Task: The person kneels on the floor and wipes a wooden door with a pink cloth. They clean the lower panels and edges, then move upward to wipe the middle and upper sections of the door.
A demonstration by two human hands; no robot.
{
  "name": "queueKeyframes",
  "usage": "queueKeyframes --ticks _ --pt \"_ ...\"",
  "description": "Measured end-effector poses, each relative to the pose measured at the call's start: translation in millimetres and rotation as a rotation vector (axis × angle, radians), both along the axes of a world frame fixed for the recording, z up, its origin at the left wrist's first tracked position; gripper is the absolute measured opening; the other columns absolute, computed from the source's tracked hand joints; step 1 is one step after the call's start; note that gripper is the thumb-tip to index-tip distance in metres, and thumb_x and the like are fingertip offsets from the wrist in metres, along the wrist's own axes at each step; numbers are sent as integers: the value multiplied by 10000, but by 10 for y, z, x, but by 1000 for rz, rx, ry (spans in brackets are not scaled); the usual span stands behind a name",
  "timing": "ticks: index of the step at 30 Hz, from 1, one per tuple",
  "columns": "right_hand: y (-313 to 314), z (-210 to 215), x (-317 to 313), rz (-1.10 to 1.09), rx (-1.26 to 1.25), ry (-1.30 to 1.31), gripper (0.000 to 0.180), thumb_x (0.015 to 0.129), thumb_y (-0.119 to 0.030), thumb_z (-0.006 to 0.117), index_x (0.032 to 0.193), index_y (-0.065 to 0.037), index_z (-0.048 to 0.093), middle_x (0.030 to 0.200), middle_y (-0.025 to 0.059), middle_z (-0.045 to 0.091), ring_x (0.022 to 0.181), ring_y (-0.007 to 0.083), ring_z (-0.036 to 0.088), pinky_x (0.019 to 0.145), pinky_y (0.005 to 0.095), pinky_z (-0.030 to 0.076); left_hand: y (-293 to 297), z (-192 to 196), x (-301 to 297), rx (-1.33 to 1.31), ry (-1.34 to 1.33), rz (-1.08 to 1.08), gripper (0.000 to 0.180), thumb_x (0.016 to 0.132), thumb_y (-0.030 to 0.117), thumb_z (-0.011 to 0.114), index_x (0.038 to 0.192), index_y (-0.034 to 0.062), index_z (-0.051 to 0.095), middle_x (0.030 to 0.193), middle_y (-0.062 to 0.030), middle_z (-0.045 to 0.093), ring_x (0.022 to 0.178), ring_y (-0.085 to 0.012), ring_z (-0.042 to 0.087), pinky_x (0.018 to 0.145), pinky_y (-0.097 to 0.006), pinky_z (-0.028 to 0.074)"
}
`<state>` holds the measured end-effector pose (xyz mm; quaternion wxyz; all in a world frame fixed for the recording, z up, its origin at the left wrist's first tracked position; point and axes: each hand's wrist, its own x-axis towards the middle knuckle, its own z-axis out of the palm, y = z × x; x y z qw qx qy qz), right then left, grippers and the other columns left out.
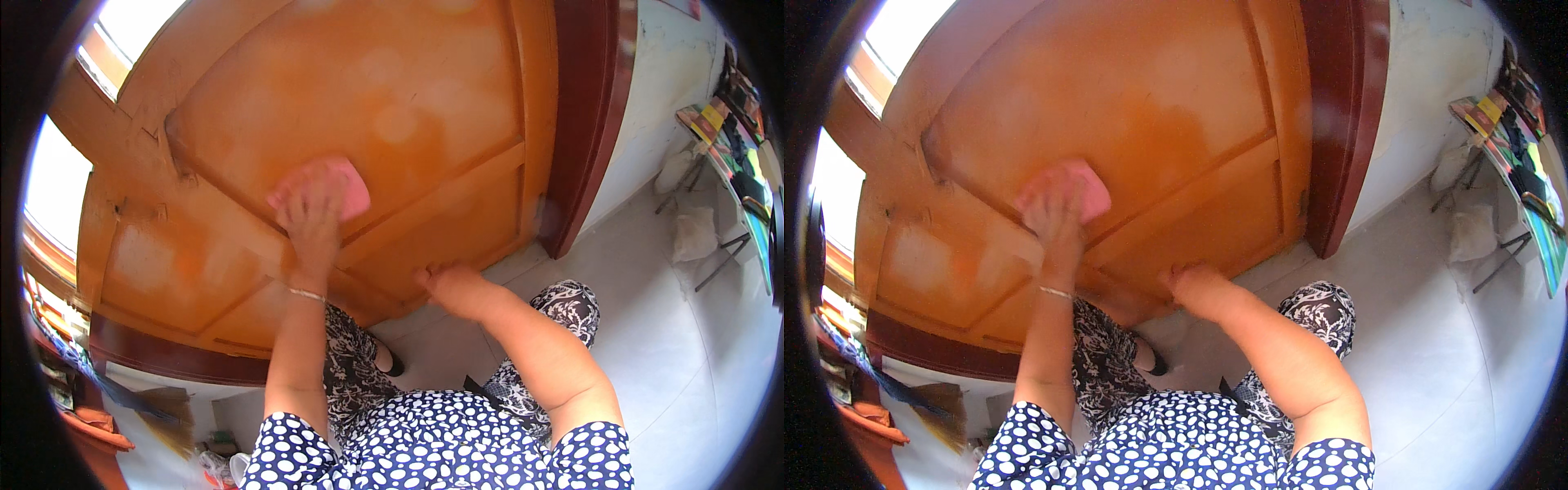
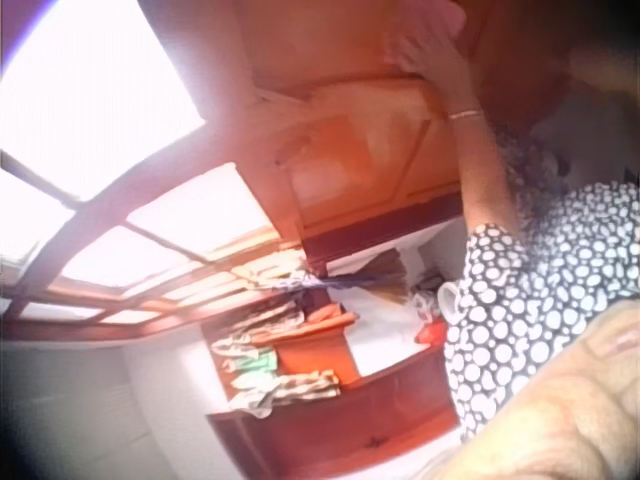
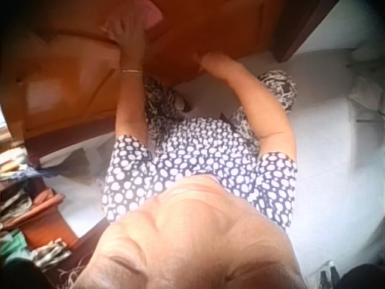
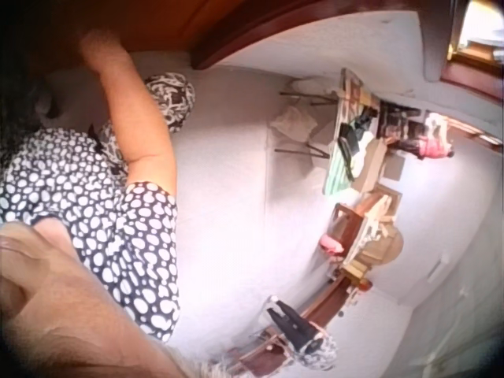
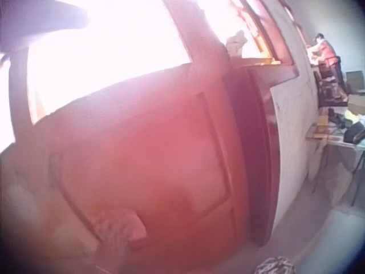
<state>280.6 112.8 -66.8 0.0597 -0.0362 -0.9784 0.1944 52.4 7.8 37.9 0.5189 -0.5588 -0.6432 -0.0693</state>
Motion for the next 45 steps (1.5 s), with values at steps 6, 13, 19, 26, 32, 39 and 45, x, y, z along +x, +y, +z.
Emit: queueKeyframes --ticks 6,13,19,26,32,39,45 --pt "21 46 17 -12 24 -39 474 857 -144 675 1279 -32 491 1120 197 624 1039 378 609 847 448 504 209 1279 -114 355 197 -14 587 830 113 639 1404 147 519 1447 -98 465 1303 -370 417 1096 -554 265" --pt "-26 95 56 -44 34 -14 550 864 -154 670 1359 -48 453 1164 198 607 1072 396 586 874 452 493 118 1204 50 410 67 -94 656 754 17 679 1381 91 501 1410 -156 467 1262 -401 438 1071 -525 338" --pt "-126 43 46 -39 144 -80 561 862 -164 675 1361 -42 450 1167 199 613 1057 393 596 865 464 498 27 355 -34 310 15 -98 597 779 -22 631 1350 111 520 1436 -160 448 1271 -423 418 1064 -541 335" --pt "-119 184 93 -39 53 -61 534 859 -152 675 1344 -56 472 1163 192 618 1035 386 614 850 471 503 64 -511 165 323 -178 -46 529 816 -17 599 1304 183 560 1450 -116 456 1292 -383 408 1018 -504 323" --pt "-45 -6 59 -23 59 23 461 867 -166 655 1278 -41 488 1125 186 630 1026 381 629 844 477 506 -50 -1042 261 289 -385 -61 601 778 -45 603 1333 180 554 1449 -118 454 1302 -376 407 1053 -501 289" --pt "8 -21 40 -37 75 -61 557 866 -186 678 1366 -67 463 1184 189 605 1027 386 620 863 460 506 20 -420 176 171 -190 -13 568 812 36 581 1357 190 546 1485 -109 429 1332 -369 384 1080 -545 257" --pt "27 33 30 -63 40 -166 552 881 -194 665 1375 -66 457 1212 191 590 1055 380 608 861 461 509 277 912 -28 228 38 4 697 805 59 635 1456 244 468 1493 -73 419 1373 -339 363 1132 -605 197"
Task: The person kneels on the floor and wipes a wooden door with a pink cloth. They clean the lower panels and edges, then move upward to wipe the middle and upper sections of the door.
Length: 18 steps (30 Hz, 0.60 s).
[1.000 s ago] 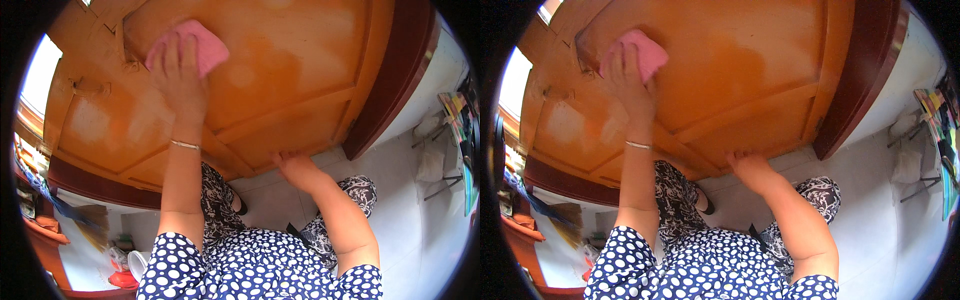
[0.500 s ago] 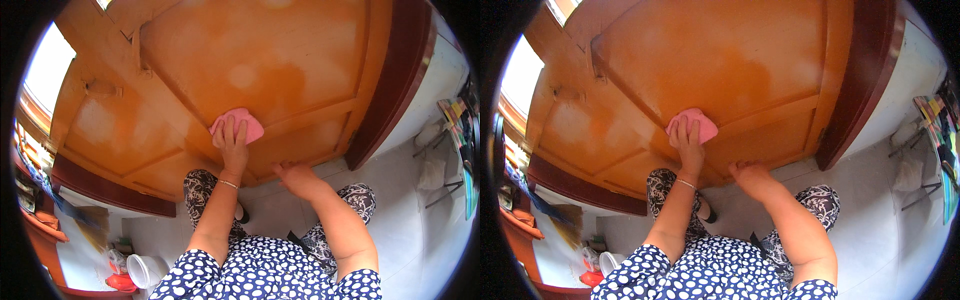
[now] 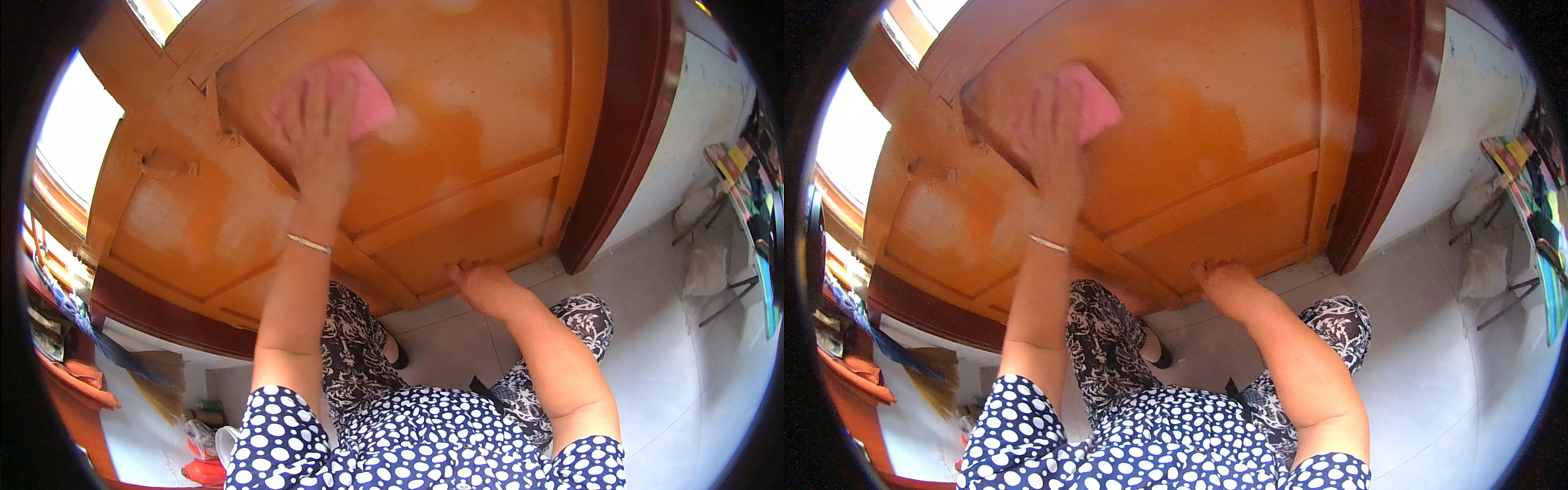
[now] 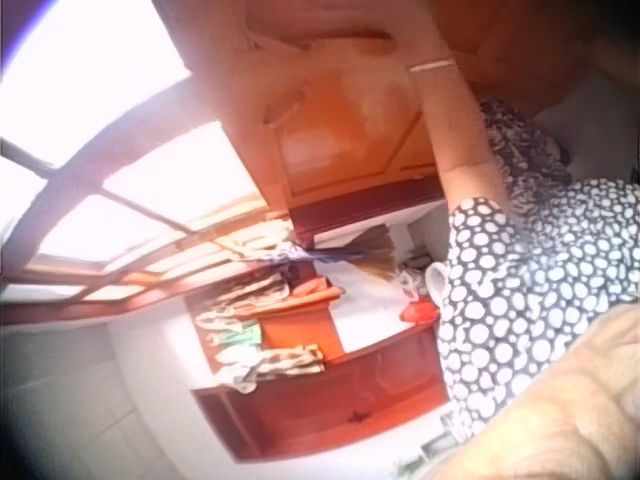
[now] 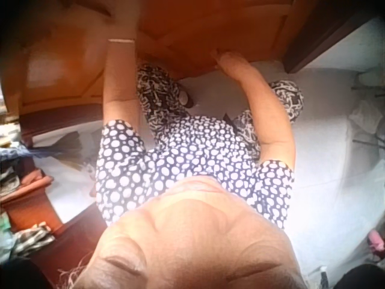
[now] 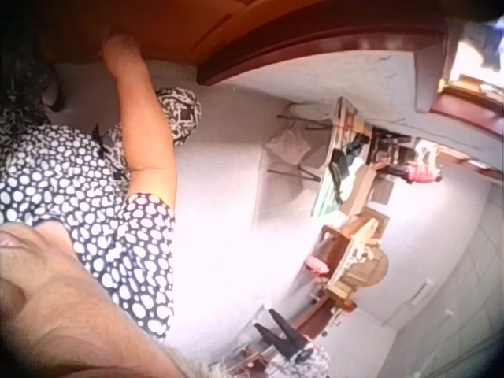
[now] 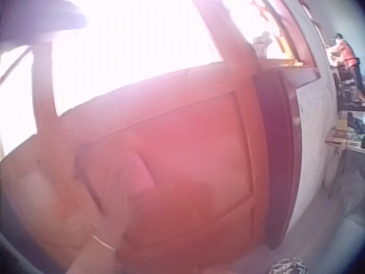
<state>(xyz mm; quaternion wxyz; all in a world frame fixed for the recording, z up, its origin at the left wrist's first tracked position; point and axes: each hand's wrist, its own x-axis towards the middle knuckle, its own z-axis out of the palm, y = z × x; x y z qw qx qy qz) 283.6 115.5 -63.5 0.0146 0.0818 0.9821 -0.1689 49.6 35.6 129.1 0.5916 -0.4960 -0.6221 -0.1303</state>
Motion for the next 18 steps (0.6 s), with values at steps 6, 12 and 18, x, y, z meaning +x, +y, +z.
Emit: queueKeyframes --ticks 6,12,18 --pt "-34 -11 76 -1 34 182 309 856 -143 621 1131 -15 558 1095 179 650 1010 371 643 794 464 530 164 765 136 40 291 71 709 774 71 687 1429 247 481 1461 -37 440 1305 -328 413 1083 -570 275" --pt "-115 -118 35 11 96 74 402 830 -108 661 1208 -37 543 1098 156 634 1036 351 620 801 442 525 298 229 57 98 182 -12 571 812 144 680 1355 253 541 1401 -8 509 1240 -285 468 1023 -513 310" --pt "-99 -11 85 86 8 154 382 828 -102 663 1182 -21 546 1067 171 631 978 358 635 770 434 527 181 -609 85 -88 186 -28 442 879 156 594 1307 264 585 1386 1 540 1228 -245 494 971 -448 329"
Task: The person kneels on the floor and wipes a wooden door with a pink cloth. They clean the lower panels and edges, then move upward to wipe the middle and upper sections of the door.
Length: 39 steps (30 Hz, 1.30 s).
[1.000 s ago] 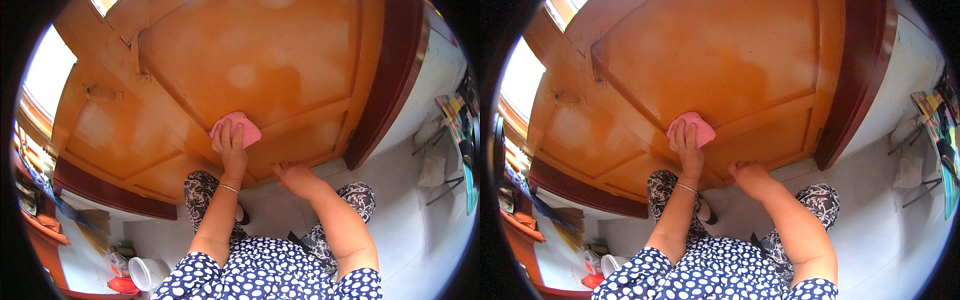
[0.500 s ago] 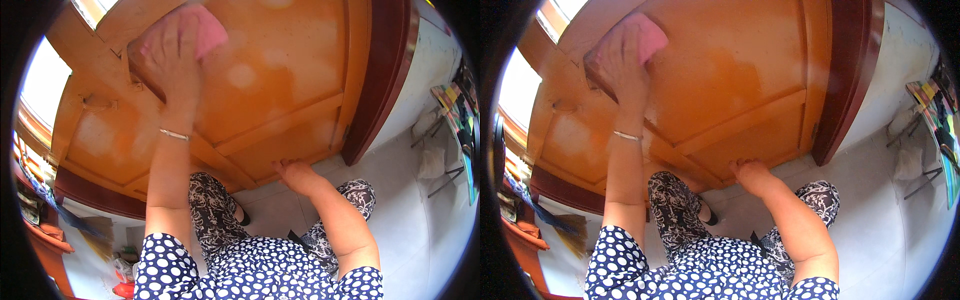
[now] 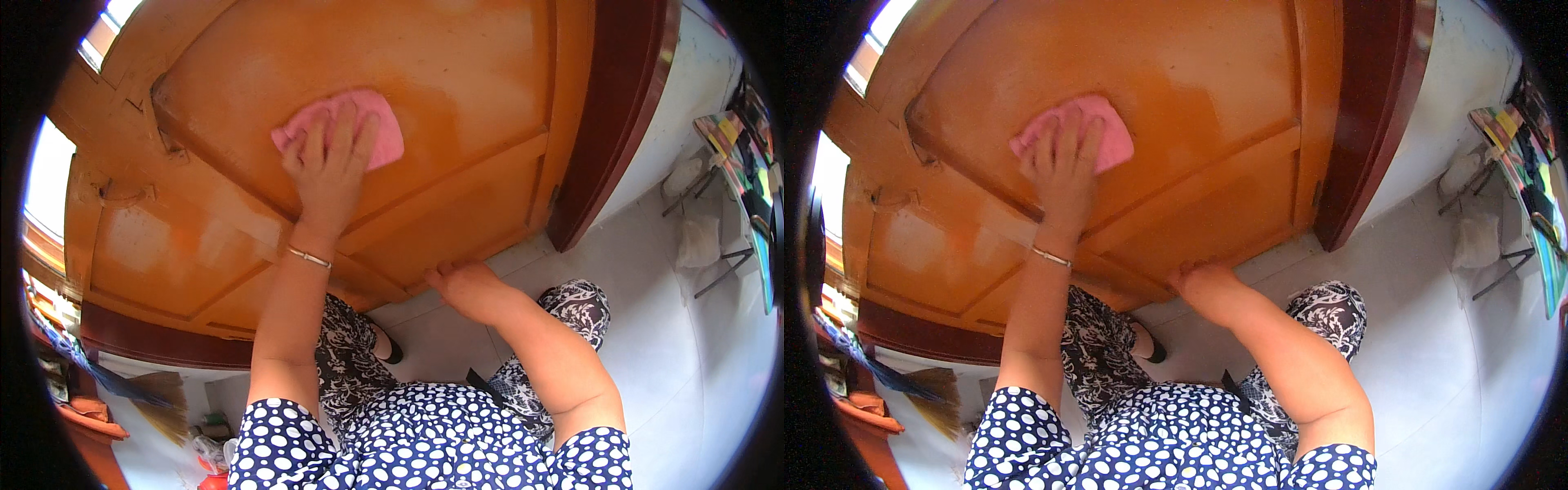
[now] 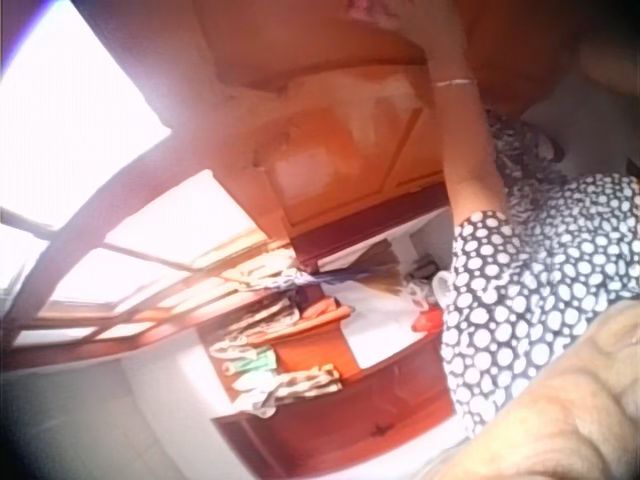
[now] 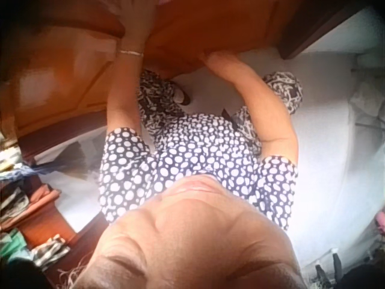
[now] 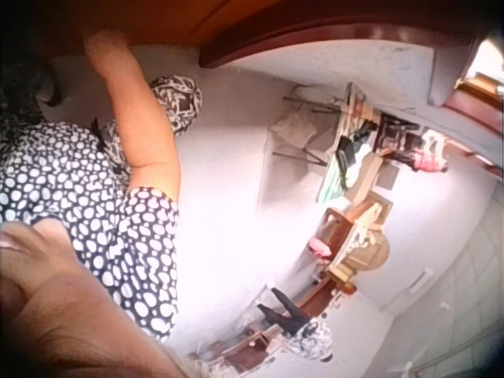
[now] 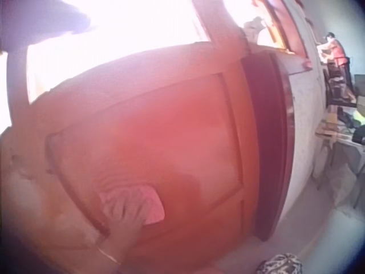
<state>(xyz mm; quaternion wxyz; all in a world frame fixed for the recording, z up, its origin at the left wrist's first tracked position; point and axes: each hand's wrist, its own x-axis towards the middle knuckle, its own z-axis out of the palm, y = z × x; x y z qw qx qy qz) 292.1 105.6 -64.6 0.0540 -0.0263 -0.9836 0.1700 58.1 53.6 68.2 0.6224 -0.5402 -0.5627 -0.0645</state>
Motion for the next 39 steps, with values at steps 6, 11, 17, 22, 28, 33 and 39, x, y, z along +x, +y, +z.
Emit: queueKeyframes --ticks 6,11,17,22,28,33,39 --pt "3 24 -24 -4 -2 -24 352 829 -113 668 1141 -8 543 1035 181 635 973 346 639 762 441 525 -245 -638 63 -320 -96 -45 473 883 142 545 1343 250 576 1452 1 497 1255 -233 482 1013 -430 305" --pt "49 8 -51 -34 12 -37 338 843 -126 662 1141 -17 544 1037 175 639 982 350 641 771 444 525 -308 -779 81 -466 -122 -64 497 859 154 540 1346 245 574 1456 5 492 1273 -224 476 1012 -434 314" --pt "114 -116 -82 -36 16 -55 330 846 -141 665 1139 -32 558 1056 174 637 1000 350 639 790 447 525 -115 -73 -51 -340 -63 -55 544 820 138 573 1358 219 560 1380 -21 531 1252 -263 478 1083 -520 290" --pt "110 -174 -93 -16 45 -93 339 846 -140 666 1151 -39 558 1063 176 636 1011 354 634 794 445 524 287 989 -5 -115 82 -48 546 800 161 636 1338 210 557 1327 -32 526 1245 -290 464 1039 -580 311" --pt "80 -174 -68 -49 53 -68 347 828 -106 646 1156 -35 556 1048 172 639 1003 349 638 782 434 534 623 1525 278 -54 -20 -87 489 843 137 570 1330 136 525 1302 -104 537 1223 -317 478 1035 -530 328" --pt "-8 -30 -26 -38 79 -41 342 797 -88 620 1131 -31 570 1020 159 641 980 329 647 755 427 540 731 1173 170 16 42 -46 553 843 178 616 1382 240 507 1364 -10 516 1211 -258 492 952 -504 339" --pt "-14 -20 30 -36 -16 80 298 784 -90 612 1076 -34 599 1002 153 639 950 328 651 774 423 536 760 274 218 -149 100 -119 453 867 192 560 1319 218 554 1355 -18 550 1170 -216 531 866 -442 355"
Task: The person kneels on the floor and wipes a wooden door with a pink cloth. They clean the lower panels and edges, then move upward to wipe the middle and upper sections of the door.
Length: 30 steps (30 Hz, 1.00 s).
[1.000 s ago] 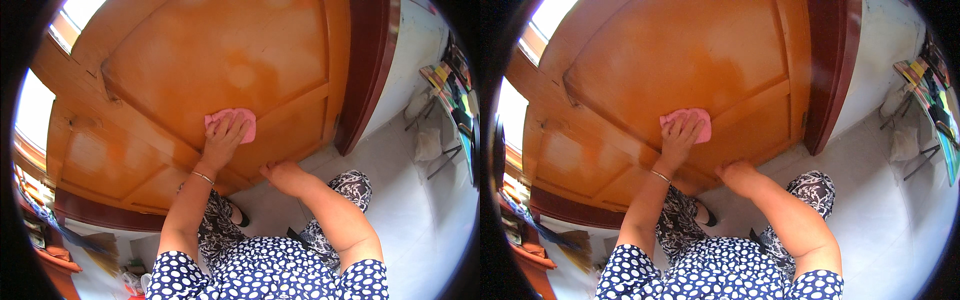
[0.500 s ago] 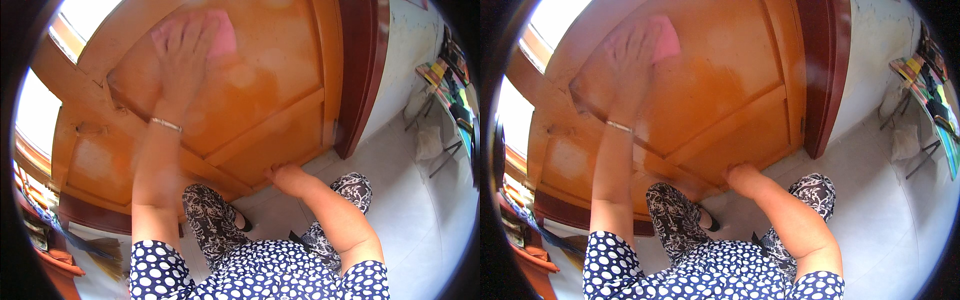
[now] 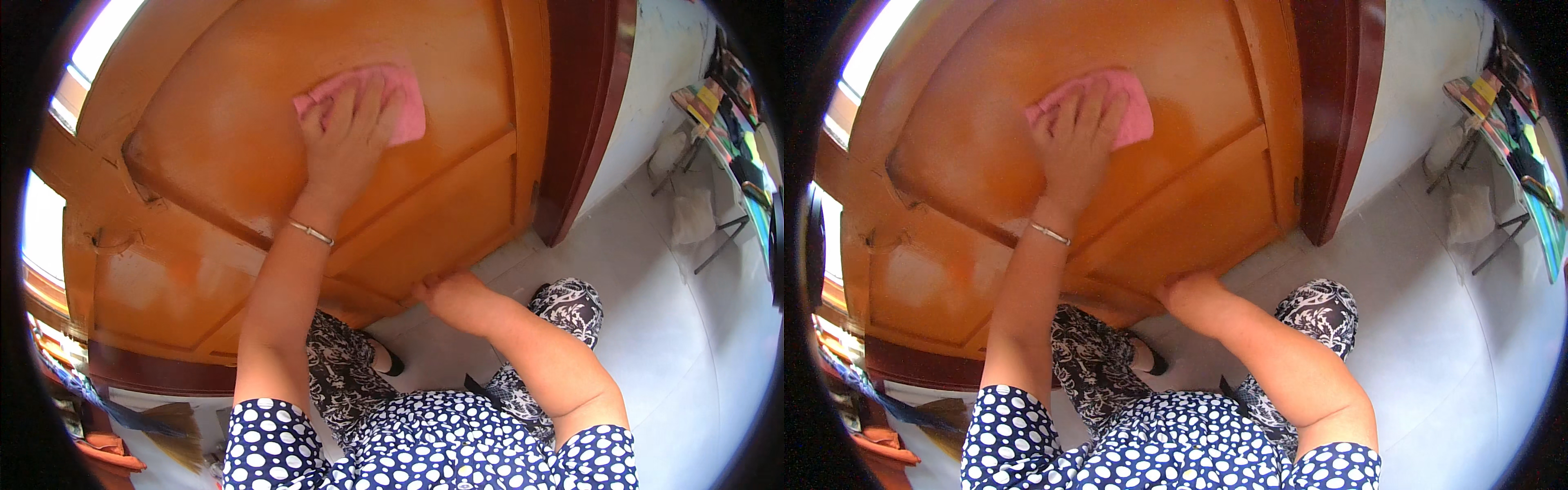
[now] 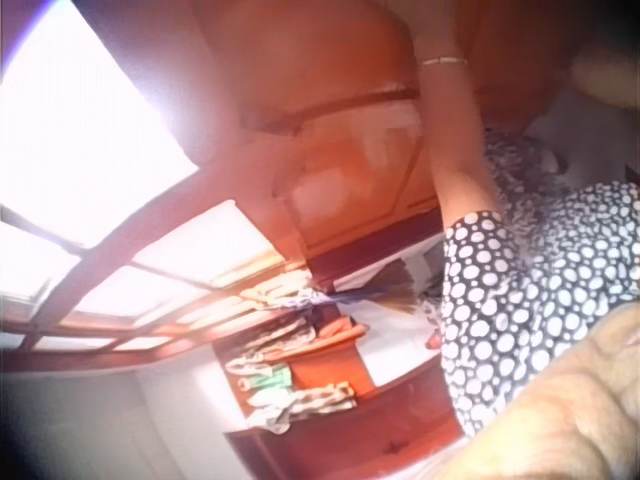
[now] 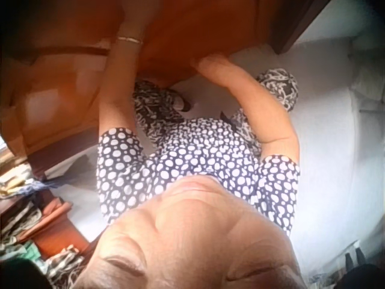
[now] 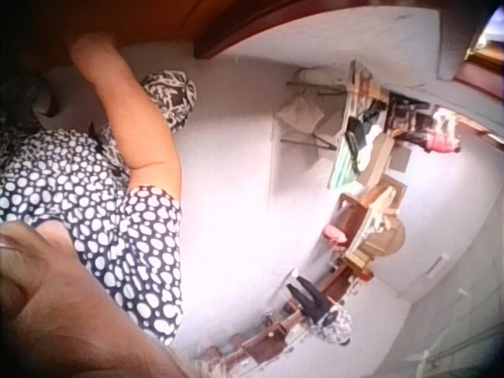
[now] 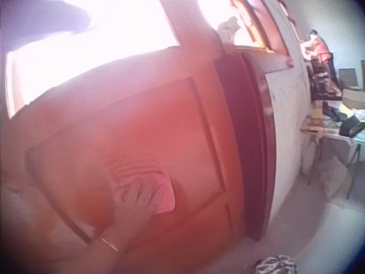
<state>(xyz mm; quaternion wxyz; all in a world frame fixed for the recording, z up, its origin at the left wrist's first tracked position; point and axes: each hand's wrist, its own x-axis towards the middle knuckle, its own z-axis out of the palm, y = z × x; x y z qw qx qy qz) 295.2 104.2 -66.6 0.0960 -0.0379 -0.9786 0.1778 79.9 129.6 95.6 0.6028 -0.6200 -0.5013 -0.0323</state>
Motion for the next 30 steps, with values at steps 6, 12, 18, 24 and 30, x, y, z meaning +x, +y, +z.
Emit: queueKeyframes --ticks 6,12,18,24,30 --pt "17 123 22 8 23 -117 304 820 -124 648 1106 -46 582 1025 155 640 969 339 645 796 430 527 -196 -674 31 -217 -40 10 467 869 191 552 1335 193 547 1404 -28 526 1216 -216 513 910 -430 342" --pt "65 156 -22 13 11 -121 313 831 -151 670 1108 -42 573 1033 171 641 978 346 647 790 433 522 -361 -903 54 -408 23 43 495 838 230 573 1331 192 550 1386 -20 517 1245 -206 485 931 -446 350" --pt "130 83 -55 19 -14 -147 289 839 -166 676 1080 -38 582 1022 183 644 981 347 651 796 444 520 -288 -242 -3 -387 30 169 610 793 252 625 1390 200 510 1422 -39 494 1297 -243 452 1035 -556 318" --pt "138 13 -72 29 22 -178 250 848 -172 668 1054 -43 607 1036 180 647 985 346 650 800 445 516 19 1123 102 -36 -11 26 631 813 203 664 1414 206 472 1366 -28 504 1260 -253 460 1005 -549 333" --pt "141 -25 -109 -20 62 -223 272 835 -163 672 1069 -39 608 1052 175 648 993 350 650 807 443 519 261 1191 148 111 8 -5 568 812 218 660 1360 208 508 1338 -2 516 1213 -221 482 943 -505 346"
